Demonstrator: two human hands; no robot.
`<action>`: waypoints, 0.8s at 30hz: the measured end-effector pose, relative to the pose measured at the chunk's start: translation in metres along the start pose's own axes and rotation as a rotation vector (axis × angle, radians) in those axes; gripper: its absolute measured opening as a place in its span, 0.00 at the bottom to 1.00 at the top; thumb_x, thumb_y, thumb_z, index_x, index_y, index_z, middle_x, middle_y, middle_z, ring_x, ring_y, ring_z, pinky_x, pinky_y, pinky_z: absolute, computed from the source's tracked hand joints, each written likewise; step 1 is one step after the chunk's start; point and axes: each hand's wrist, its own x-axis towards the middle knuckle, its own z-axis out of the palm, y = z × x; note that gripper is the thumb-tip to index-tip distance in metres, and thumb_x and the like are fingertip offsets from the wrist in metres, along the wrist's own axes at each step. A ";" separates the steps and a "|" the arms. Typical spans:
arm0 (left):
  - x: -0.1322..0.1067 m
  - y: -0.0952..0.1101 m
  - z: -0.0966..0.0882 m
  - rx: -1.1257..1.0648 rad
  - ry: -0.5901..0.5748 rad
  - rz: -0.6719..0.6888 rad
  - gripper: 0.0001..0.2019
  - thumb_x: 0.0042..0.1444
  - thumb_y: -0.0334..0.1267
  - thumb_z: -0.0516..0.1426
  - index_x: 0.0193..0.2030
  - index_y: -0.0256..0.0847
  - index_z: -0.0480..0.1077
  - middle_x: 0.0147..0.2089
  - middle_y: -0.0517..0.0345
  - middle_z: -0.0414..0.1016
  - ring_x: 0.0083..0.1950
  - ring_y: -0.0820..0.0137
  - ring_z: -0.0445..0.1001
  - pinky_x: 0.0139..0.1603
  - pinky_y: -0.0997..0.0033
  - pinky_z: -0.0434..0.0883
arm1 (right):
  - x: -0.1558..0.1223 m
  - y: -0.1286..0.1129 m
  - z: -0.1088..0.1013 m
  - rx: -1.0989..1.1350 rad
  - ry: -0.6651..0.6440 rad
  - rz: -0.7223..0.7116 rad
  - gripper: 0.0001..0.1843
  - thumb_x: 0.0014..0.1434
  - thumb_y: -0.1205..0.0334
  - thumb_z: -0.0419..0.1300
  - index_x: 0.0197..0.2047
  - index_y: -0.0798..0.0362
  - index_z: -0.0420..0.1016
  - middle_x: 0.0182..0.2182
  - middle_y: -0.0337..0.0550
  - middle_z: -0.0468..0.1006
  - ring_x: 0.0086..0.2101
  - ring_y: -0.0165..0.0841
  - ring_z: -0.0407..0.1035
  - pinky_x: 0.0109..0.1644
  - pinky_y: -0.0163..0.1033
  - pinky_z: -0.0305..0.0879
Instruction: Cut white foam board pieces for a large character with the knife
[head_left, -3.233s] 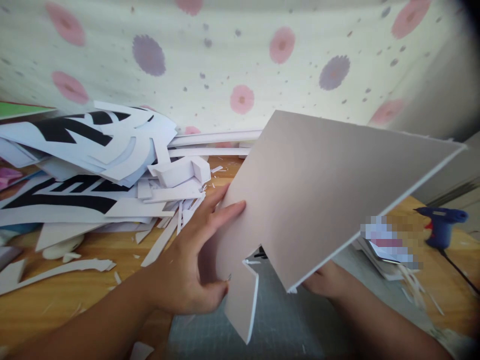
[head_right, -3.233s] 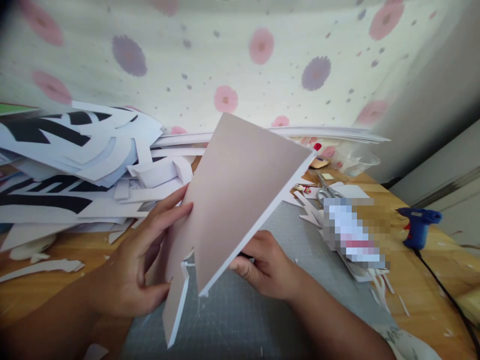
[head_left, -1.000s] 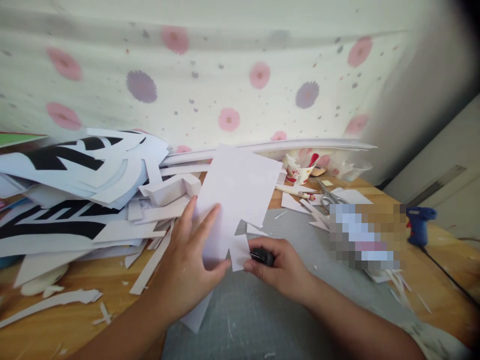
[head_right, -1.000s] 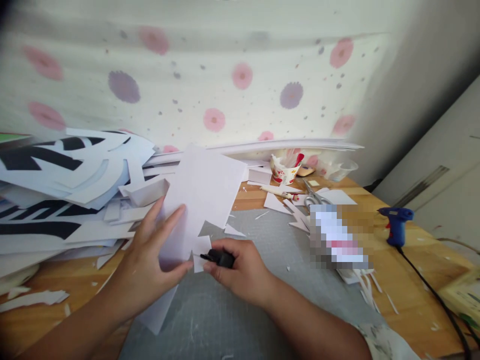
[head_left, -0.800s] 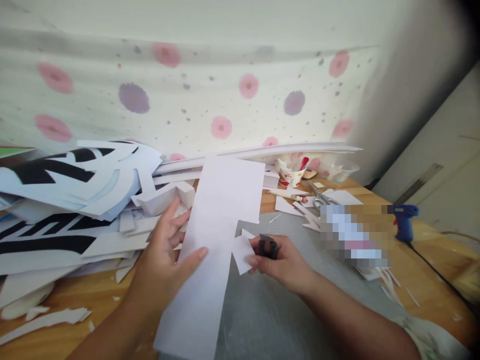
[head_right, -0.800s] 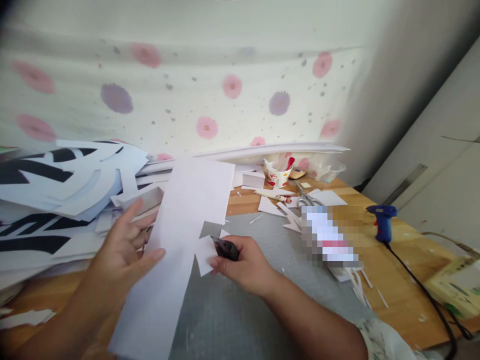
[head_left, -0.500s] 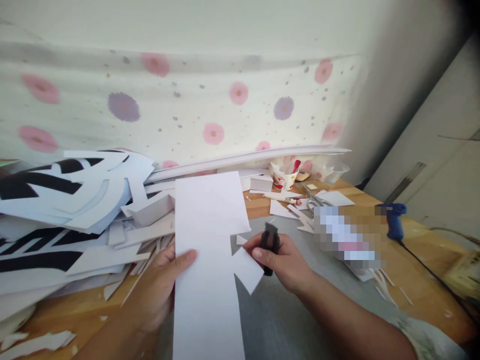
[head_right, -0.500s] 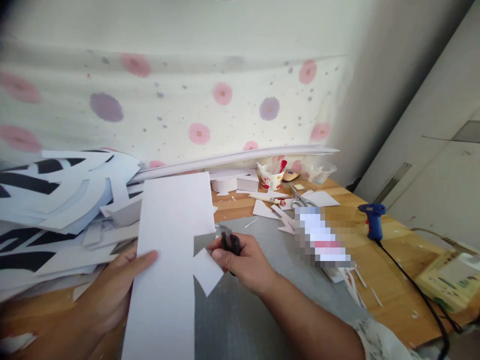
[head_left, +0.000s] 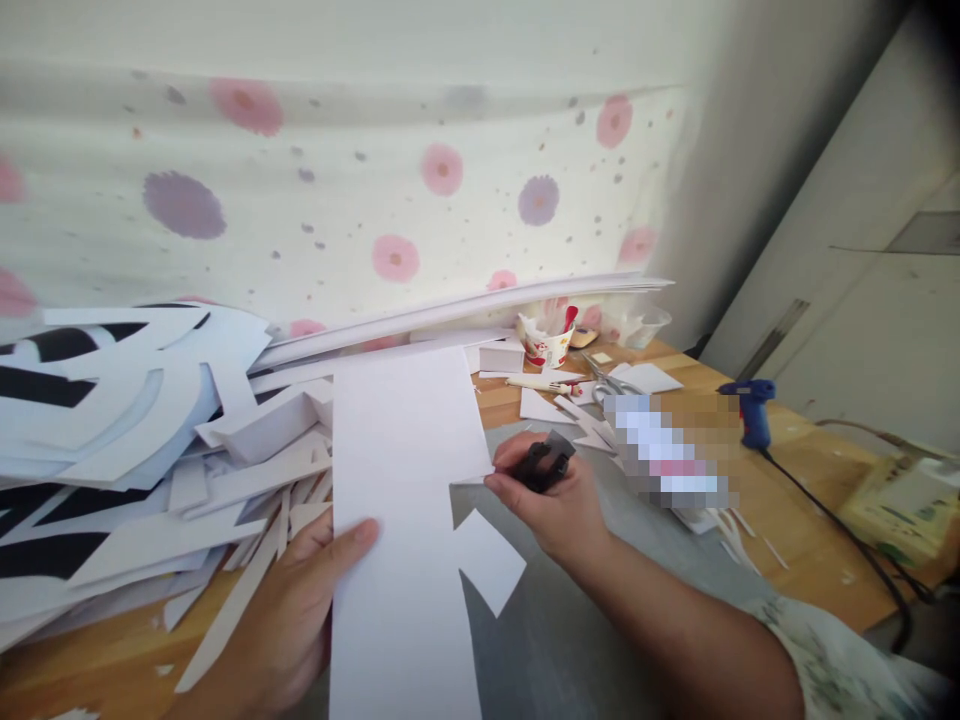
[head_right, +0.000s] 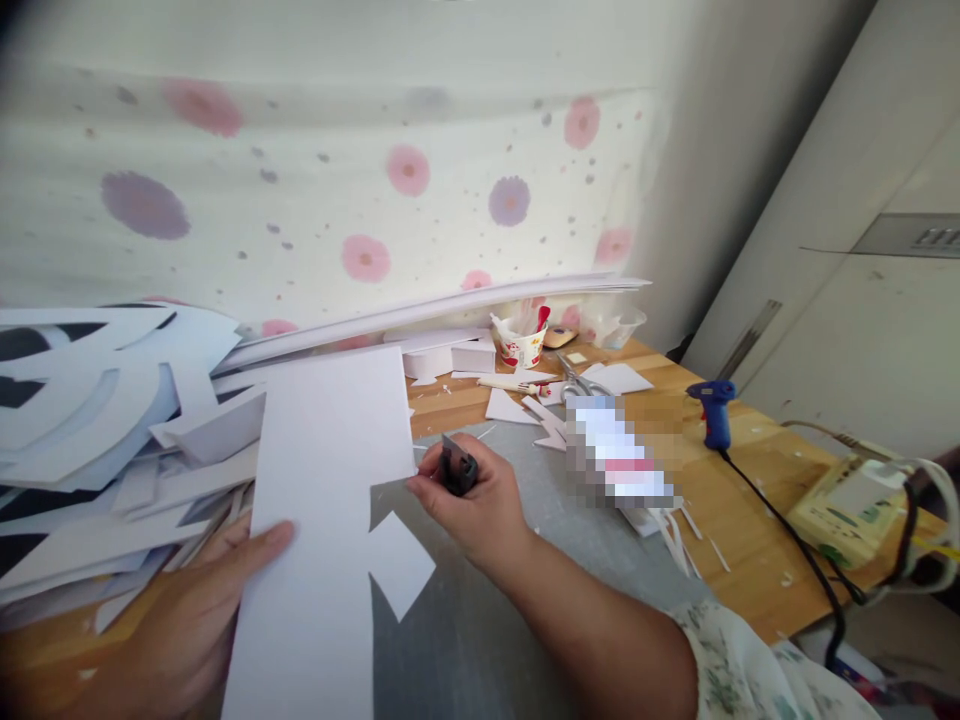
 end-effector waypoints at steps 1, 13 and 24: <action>0.000 0.001 0.000 0.004 0.006 -0.002 0.19 0.37 0.38 0.73 0.39 0.42 0.79 0.29 0.57 0.84 0.30 0.56 0.83 0.25 0.69 0.78 | 0.000 0.000 -0.001 0.006 -0.016 -0.012 0.09 0.47 0.61 0.69 0.26 0.50 0.71 0.22 0.35 0.71 0.24 0.30 0.64 0.27 0.36 0.64; 0.010 -0.005 -0.008 -0.030 -0.124 -0.069 0.24 0.36 0.40 0.74 0.43 0.40 0.80 0.35 0.51 0.85 0.34 0.53 0.84 0.31 0.64 0.81 | 0.001 0.002 -0.008 0.038 -0.214 -0.056 0.16 0.54 0.52 0.70 0.29 0.50 0.68 0.25 0.35 0.69 0.28 0.30 0.64 0.32 0.37 0.63; 0.018 -0.001 -0.018 -0.094 -0.086 -0.072 0.23 0.28 0.37 0.76 0.36 0.39 0.79 0.27 0.55 0.82 0.23 0.61 0.79 0.23 0.67 0.79 | 0.011 0.004 -0.036 0.231 -0.755 0.088 0.22 0.64 0.40 0.59 0.43 0.48 0.58 0.32 0.34 0.65 0.23 0.23 0.61 0.25 0.31 0.58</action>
